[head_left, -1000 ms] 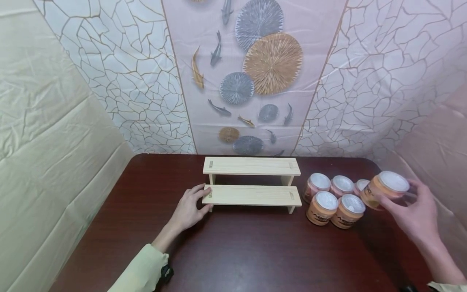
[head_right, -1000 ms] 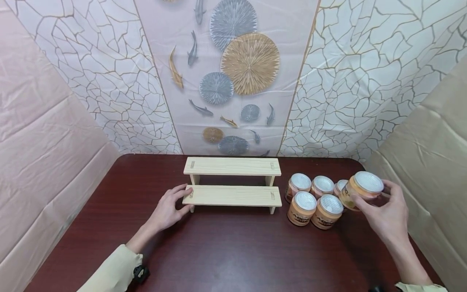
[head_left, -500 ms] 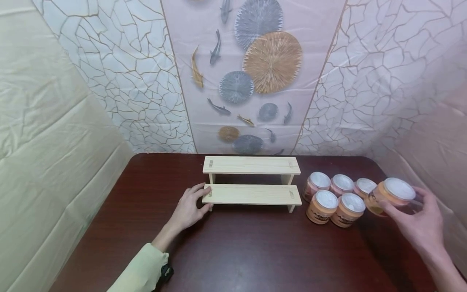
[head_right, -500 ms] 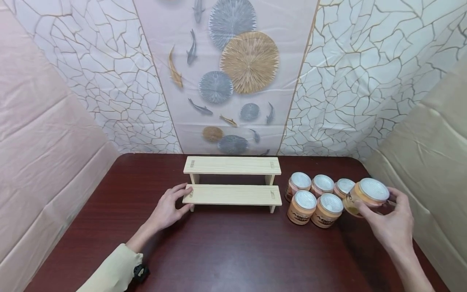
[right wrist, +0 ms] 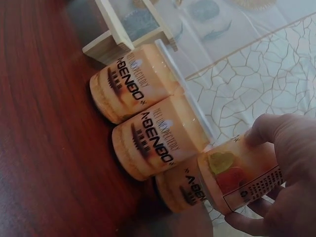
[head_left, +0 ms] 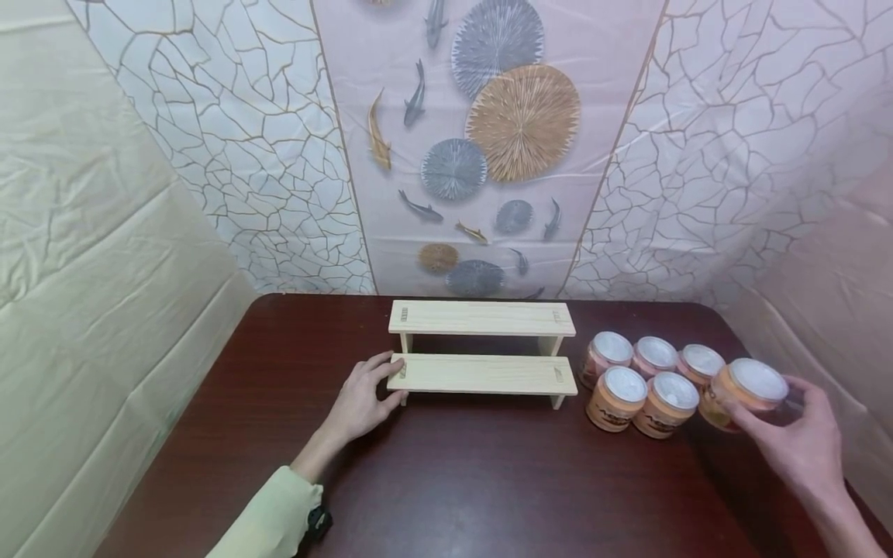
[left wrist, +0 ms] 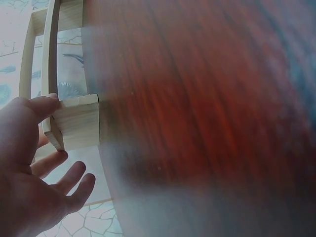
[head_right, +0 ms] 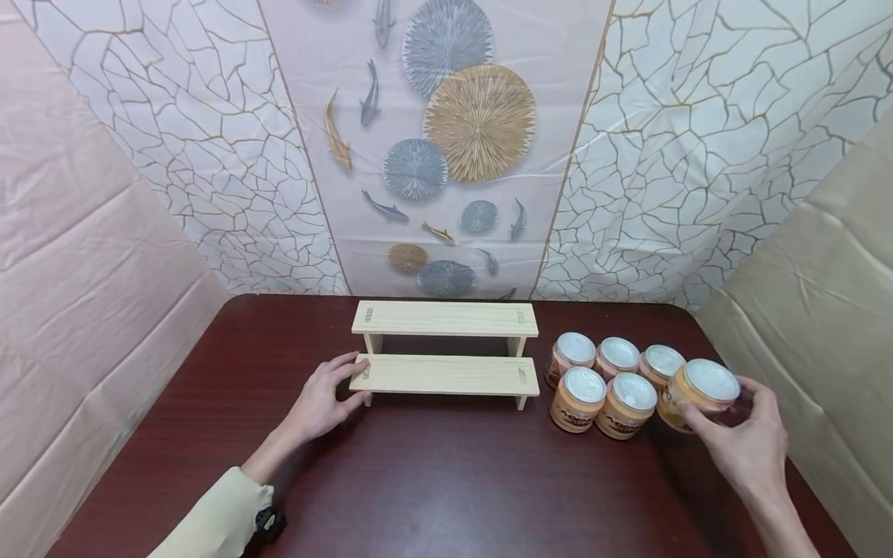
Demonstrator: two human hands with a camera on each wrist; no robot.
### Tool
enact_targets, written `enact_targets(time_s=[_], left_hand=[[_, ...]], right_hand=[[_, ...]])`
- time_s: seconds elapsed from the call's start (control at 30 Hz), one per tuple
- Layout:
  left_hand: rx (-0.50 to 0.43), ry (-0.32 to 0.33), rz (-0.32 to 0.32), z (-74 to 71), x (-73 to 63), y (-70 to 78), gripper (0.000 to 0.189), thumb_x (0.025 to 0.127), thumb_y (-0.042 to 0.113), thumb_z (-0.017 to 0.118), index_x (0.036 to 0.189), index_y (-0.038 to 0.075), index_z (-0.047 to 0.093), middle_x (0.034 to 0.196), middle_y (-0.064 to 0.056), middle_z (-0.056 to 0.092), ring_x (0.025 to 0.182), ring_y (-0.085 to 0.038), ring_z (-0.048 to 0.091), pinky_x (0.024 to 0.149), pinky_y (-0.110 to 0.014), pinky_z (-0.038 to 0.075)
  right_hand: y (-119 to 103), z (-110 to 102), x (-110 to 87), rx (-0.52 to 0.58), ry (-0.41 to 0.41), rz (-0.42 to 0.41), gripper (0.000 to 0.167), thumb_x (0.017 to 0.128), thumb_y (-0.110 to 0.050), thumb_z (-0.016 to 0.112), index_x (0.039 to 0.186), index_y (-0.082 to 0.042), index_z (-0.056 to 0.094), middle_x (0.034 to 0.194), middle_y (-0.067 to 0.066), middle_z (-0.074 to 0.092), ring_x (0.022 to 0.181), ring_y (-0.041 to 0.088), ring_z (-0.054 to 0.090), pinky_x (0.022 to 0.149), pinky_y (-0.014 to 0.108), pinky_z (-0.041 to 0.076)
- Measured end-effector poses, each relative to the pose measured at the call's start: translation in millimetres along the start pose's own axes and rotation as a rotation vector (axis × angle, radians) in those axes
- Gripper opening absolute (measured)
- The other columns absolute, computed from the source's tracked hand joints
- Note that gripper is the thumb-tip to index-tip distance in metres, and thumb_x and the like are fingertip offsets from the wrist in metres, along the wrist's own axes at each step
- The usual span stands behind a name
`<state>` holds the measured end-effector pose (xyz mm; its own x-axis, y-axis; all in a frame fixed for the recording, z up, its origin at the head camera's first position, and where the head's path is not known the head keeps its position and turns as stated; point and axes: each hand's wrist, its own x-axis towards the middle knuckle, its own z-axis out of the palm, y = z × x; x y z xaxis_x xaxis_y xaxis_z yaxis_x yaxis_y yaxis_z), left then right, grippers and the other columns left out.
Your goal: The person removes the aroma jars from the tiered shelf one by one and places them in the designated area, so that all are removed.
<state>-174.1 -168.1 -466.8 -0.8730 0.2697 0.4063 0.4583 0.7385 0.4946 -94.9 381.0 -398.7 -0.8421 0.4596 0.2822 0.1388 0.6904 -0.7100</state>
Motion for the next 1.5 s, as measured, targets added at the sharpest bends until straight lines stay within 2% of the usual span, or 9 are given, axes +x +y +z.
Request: enact_targets(time_s=[0.1,0.17,0.27,0.33,0.47,0.73,0.97,1.2,1.5], left_hand=[[0.004,0.003,0.003,0.4,0.1,-0.4,0.053,0.082,0.020,0.083,0.129,0.002,0.067,0.139,-0.021,0.056,0.117,-0.043,0.054,0.093,-0.056,0.045],[0.005,0.006,0.005,0.6,0.1,-0.6,0.053,0.082,0.020,0.083,0.128,0.002,0.067,0.138,-0.021,0.056,0.117,-0.043,0.054,0.093,-0.056,0.045],[-0.001,0.004,0.007,0.2,-0.2,-0.4,0.052,0.082,0.019,0.083,0.128,0.002,0.067,0.138,-0.022,0.056,0.118,-0.044,0.054,0.093,-0.057,0.045],[-0.004,0.004,0.009,0.1,-0.3,-0.4,0.052,0.082,0.019,0.083,0.128,0.001,0.067,0.138,-0.022,0.056,0.118,-0.044,0.054,0.093,-0.057,0.045],[-0.004,0.005,0.011,0.0,0.0,-0.2,0.051,0.082,0.019,0.083,0.128,0.002,0.068,0.138,-0.021,0.056,0.117,-0.043,0.054,0.093,-0.057,0.046],[0.003,0.005,0.010,0.5,0.3,-0.9,0.052,0.082,0.020,0.083,0.128,0.003,0.068,0.138,-0.021,0.056,0.117,-0.043,0.054,0.094,-0.056,0.045],[0.000,0.003,0.012,0.7,0.5,-1.0,0.051,0.082,0.020,0.083,0.128,0.003,0.068,0.138,-0.021,0.056,0.118,-0.044,0.054,0.094,-0.057,0.046],[0.001,0.003,0.010,1.1,0.2,-0.9,0.051,0.082,0.020,0.083,0.128,0.003,0.068,0.138,-0.021,0.056,0.118,-0.044,0.054,0.093,-0.057,0.046],[0.005,0.001,0.000,0.9,-0.1,-1.0,0.052,0.082,0.020,0.083,0.129,0.004,0.068,0.139,-0.019,0.056,0.119,-0.043,0.054,0.093,-0.058,0.045]], right_hand=[[5.4,2.0,-1.6,-0.001,-0.015,0.006,0.080,0.083,-0.020,0.079,0.143,0.012,0.036,0.135,0.033,0.043,0.110,0.038,0.042,0.082,0.018,0.028],[9.2,3.8,-2.3,-0.003,-0.029,0.006,0.080,0.084,-0.021,0.079,0.142,0.012,0.035,0.133,0.033,0.044,0.107,0.034,0.045,0.080,0.015,0.029],[15.4,6.4,-2.9,-0.008,-0.044,-0.001,0.080,0.084,-0.021,0.079,0.141,0.013,0.034,0.127,0.032,0.046,0.094,0.012,0.048,0.073,0.012,0.031],[19.3,8.0,-2.9,-0.009,-0.048,-0.003,0.079,0.084,-0.021,0.080,0.140,0.012,0.035,0.124,0.030,0.048,0.087,-0.004,0.039,0.068,0.012,0.031],[25.7,10.4,-3.0,-0.008,-0.047,-0.013,0.077,0.083,-0.018,0.079,0.139,0.013,0.036,0.120,0.030,0.049,0.083,-0.014,0.033,0.069,0.012,0.030],[32.7,16.4,-4.3,-0.029,-0.059,-0.029,0.074,0.082,-0.017,0.080,0.135,0.013,0.039,0.118,0.032,0.051,0.082,-0.014,0.033,0.070,0.016,0.031],[38.7,21.6,-4.2,-0.053,-0.072,-0.024,0.074,0.081,-0.018,0.080,0.135,0.012,0.039,0.120,0.034,0.051,0.087,-0.002,0.040,0.070,0.017,0.031],[42.8,26.6,-6.3,-0.032,-0.075,-0.015,0.074,0.081,-0.016,0.081,0.135,0.012,0.038,0.121,0.034,0.051,0.086,-0.011,0.034,0.069,0.013,0.032],[45.0,29.7,-4.9,-0.008,-0.083,-0.018,0.074,0.082,-0.014,0.081,0.136,0.012,0.037,0.122,0.034,0.050,0.087,-0.012,0.034,0.067,0.009,0.031]])
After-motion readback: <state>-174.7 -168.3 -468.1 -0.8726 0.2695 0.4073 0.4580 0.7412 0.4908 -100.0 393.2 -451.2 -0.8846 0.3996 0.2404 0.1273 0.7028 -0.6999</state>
